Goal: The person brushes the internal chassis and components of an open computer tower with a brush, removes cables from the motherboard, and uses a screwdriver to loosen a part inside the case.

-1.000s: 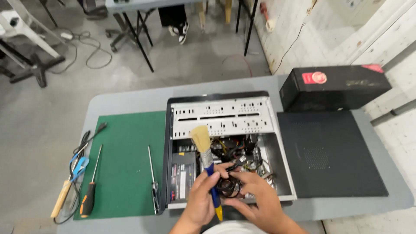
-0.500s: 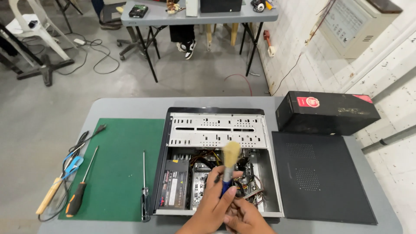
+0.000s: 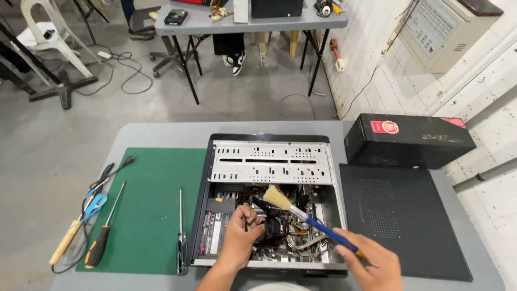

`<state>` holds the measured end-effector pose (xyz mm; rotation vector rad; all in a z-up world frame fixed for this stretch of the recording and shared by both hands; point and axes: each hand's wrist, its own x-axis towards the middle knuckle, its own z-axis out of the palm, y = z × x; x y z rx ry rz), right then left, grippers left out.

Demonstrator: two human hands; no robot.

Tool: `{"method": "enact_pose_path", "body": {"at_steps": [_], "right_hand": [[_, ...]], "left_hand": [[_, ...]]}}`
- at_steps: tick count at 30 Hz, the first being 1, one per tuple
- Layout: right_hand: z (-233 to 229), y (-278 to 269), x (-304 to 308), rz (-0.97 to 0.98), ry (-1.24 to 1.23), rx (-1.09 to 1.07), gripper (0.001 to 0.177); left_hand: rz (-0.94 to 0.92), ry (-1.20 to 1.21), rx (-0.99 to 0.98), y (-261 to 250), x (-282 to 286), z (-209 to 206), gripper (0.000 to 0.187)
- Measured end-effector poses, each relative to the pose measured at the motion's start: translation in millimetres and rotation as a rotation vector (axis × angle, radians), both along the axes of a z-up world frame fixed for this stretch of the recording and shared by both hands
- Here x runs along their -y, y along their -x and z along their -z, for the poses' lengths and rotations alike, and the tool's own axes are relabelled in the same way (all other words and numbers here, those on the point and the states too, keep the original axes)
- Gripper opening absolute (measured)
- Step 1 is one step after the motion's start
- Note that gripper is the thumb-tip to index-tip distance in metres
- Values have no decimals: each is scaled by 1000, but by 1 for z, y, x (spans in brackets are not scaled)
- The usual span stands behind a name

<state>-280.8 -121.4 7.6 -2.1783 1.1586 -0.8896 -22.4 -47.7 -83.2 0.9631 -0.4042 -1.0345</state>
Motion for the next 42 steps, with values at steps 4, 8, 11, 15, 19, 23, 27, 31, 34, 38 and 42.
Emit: {"method": "enact_pose_path", "body": {"at_steps": [4,8,11,15,19,23,27,31,34,38,42], "right_hand": [[-30,-35,-21,195,-449,389,29],[-20,-63,-52,-68,-681,624,44],[-14,-67,-54,-213,-694,676,41],[-14,-66,-49,-235,-794,684,39],[6,-51,-29,-415,-649,644,38],[12,-40,-17,-308,-614,438,31],[5,-40,-17,-413,-609,585,31],[-9,-20,-1,-38,-421,476,26],[-24,-3,5,143,-338,428,28],[-22,28,10,226,-199,630,28],[6,87,32,134,-269,1171,15]], "left_hand": [[16,45,-223,12,0,-22,47],[78,50,154,30,-2,-36,47],[200,-82,354,35,-2,-63,38],[496,-106,312,35,-8,-64,27],[406,122,-65,33,-10,-22,32],[504,48,149,25,-17,-62,43],[628,96,279,20,-17,-61,30],[624,34,254,15,-17,-72,15],[654,-32,569,5,-19,-84,31],[618,-103,719,-3,-25,-105,45],[641,-200,714,-1,-29,-133,91]]}}
